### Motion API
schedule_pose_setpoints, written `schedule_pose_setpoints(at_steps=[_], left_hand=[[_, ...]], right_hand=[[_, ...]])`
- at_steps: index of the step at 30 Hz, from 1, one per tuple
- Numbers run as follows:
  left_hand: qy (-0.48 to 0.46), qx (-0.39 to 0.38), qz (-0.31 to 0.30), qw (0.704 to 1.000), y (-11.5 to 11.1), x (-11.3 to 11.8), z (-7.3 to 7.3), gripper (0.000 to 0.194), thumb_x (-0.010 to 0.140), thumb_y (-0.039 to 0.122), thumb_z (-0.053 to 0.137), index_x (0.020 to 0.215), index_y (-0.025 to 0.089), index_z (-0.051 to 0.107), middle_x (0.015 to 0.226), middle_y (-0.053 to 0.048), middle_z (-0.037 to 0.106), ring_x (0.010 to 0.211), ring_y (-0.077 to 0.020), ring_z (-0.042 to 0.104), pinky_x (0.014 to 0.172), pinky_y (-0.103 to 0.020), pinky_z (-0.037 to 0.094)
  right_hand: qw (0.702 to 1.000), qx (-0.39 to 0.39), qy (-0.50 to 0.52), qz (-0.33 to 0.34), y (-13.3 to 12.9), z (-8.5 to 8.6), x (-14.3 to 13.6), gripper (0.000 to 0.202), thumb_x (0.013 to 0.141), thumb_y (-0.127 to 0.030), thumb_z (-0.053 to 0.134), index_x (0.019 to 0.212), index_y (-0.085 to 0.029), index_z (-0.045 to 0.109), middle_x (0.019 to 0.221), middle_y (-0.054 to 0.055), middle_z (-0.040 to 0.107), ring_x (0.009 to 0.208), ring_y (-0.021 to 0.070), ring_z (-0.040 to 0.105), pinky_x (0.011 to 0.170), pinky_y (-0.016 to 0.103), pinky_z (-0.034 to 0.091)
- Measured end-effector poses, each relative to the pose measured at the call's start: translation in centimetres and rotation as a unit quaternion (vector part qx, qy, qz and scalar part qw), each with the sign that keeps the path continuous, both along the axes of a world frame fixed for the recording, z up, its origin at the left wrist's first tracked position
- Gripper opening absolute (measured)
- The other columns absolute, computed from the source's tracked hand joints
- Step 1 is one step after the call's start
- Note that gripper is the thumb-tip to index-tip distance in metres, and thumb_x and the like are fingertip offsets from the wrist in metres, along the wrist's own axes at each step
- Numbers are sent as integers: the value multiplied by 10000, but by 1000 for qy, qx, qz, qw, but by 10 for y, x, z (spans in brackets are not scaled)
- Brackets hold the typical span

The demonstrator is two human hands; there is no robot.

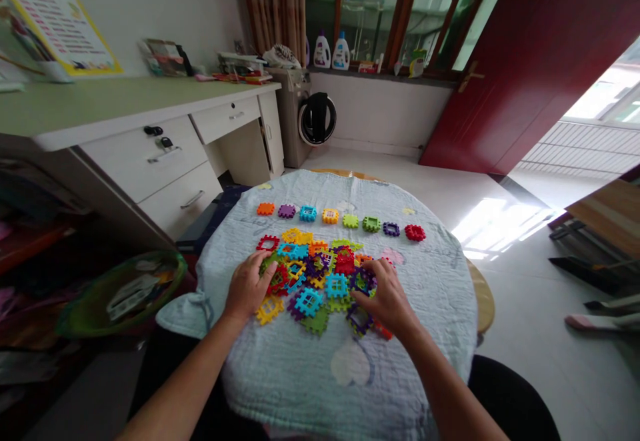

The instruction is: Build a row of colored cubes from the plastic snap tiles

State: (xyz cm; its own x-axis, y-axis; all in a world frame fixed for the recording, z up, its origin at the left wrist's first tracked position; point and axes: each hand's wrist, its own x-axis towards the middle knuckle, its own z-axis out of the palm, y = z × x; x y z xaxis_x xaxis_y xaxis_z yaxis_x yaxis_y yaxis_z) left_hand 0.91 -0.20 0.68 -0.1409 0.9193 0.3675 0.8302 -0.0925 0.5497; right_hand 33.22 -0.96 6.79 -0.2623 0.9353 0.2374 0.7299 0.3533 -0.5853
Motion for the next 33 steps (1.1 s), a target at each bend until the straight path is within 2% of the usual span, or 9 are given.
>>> schedule_pose_setpoints(at_steps=[3,6,9,13,16,20,25,29,33], left_hand=[[-5,3,-4,1000,-2,0,1,429,908,509,409,1117,187,601,1173,-106,652,1115,-258,597,1013,-435,446],[-8,-12,7,1000,2,-1,3,453,901,523,407,1132,180,591,1165,-109,651,1106,-269,596,1013,-453,439],[-25,-17,26,999,14,-3,7,471,887,534,407,1128,173,591,1157,-114,646,1107,-274,590,1013,-457,442],[-26,37,21,999,37,-5,12,469,877,530,407,1109,167,593,1185,-130,617,1167,-265,550,1063,-439,412],[-32,28,16,999,48,-4,8,448,858,526,422,1049,168,613,1179,-131,614,1187,-268,542,1081,-441,404],[-71,-6,18,997,48,-7,4,431,843,525,443,1016,179,632,1199,-120,620,1187,-265,556,1088,-441,403],[-105,-84,-85,987,45,-21,8,481,767,557,564,1056,181,643,1200,-97,640,1174,-270,578,1056,-432,438],[-93,-72,-94,989,46,-28,2,501,778,584,566,1086,196,638,1221,-89,640,1202,-274,565,1078,-448,417],[-77,-16,-65,995,44,-25,-7,461,807,559,551,1084,201,638,1262,-102,607,1238,-266,536,1117,-458,374]], right_hand=[[999,-14,-34,-15,-5,8,15,390,714,-351,720,1047,-219,566,977,57,563,925,236,525,828,376,426],[992,-37,-120,4,-20,11,14,321,695,-398,736,919,-216,597,900,51,588,873,236,528,791,369,399],[982,-50,-185,5,-32,10,4,309,677,-445,745,832,-218,604,876,68,602,875,254,531,772,371,380],[974,-54,-222,-4,-35,2,-6,335,670,-479,740,829,-215,608,905,103,613,889,286,538,765,395,386],[972,-50,-230,-6,-32,-5,-8,346,649,-469,753,834,-214,610,908,113,617,894,303,535,773,418,390],[974,-45,-222,-5,-31,-9,-9,322,635,-432,759,818,-226,594,909,99,610,906,292,523,785,410,390],[988,-59,-142,1,-34,2,-6,249,647,-299,716,836,-227,571,911,59,590,897,246,513,797,371,408],[996,-71,-36,31,-17,13,15,297,677,-191,653,962,-228,576,930,32,578,883,198,532,799,323,442],[999,-23,-25,9,36,16,53,404,709,-186,636,1107,-210,573,1023,53,580,945,202,554,881,347,445]])
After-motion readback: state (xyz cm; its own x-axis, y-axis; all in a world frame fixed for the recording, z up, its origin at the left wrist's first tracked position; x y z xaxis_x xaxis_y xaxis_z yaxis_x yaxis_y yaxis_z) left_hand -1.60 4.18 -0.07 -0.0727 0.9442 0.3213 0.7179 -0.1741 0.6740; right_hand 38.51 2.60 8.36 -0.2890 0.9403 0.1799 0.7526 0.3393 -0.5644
